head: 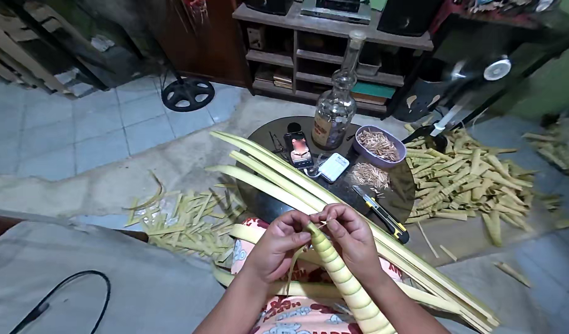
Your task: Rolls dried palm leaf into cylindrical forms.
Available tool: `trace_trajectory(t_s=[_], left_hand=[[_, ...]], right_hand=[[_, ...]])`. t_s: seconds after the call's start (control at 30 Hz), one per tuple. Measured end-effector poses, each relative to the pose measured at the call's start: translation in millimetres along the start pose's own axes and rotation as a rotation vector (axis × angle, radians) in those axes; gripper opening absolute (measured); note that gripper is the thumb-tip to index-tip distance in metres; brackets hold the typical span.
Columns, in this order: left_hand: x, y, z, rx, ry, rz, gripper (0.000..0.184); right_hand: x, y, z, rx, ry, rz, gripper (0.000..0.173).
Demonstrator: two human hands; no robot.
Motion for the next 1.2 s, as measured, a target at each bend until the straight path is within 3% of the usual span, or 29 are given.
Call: trace_trajectory(t_s=[0.27,0.33,0.43,0.47,0.53,0.57,0.6,0.67,0.7,0.73,0.8,0.9,1.0,1.1,1.13,1.2], left_hand=[[4,7,-12,0.054,-0.049,0.104,0.015],[11,7,-10,0.086,-0.127,0.151,0.015],[47,13,-6,0.186,-0.451,0.233,0.016],[63,20,-5,0.211,-0.613,0.233,0.017],[91,33,5,0.193,-0.966,0.210,0.016],[100,39,14,0.164,-1.146,0.216,0.014],[106,42,24,0.126,-1.344,0.205,0.013],[104,45,27,0.093,-1.711,0.057,0.018],[101,43,16,0.097,-1.804,-0.052,0.025],[100,40,1,0.111,-1.866,-0.159,0.034],[94,35,-32,0.112,-1.963,-0.342,0.042],[89,27,-54,0.057,-2.039,-0.462,0.026],[88,28,-43,0.047,-2.067,-0.463,0.026],[79,32,-23,-0.045,-2.134,-0.455,0.030],[76,32,-19,-0.075,-2.147,-0.462,0.026],[70,33,-20,-0.077,-2.135,-0.472,0.024]], right_hand=[[-19,-7,-2,0.031,0.374,-0.160,0.014],[-15,-6,7,-0.145,0.268,-0.130,0.023],[-5,31,30,-0.623,0.182,-0.296,0.067],[7,51,31,-0.757,0.200,-0.350,0.070],[46,74,7,-0.905,0.248,-0.310,0.060],[75,71,-17,-0.847,0.266,-0.167,0.050],[110,60,-47,-0.664,0.227,0.068,0.038],[177,41,-105,-0.159,-0.085,0.526,0.027],[193,38,-125,-0.009,-0.101,0.622,0.030],[193,36,-131,0.006,0.048,0.661,0.033],[164,38,-97,-0.217,0.507,0.483,0.052],[96,53,-2,-0.568,1.035,-0.047,0.052],[72,81,38,-0.563,1.325,-0.261,0.062],[72,97,38,-0.425,1.462,-0.227,0.036],[69,100,35,-0.364,1.488,-0.221,0.036],[63,102,35,-0.320,1.484,-0.269,0.053]])
Point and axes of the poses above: each hand's wrist, its own y-axis away from the middle knuckle, its own x-axis out of the back of the hand, z = x × y, the point moved 7 cm from there along -y, towards the middle knuckle, and after that the axes turned 14 degrees about -y, right-handed, at the moved point
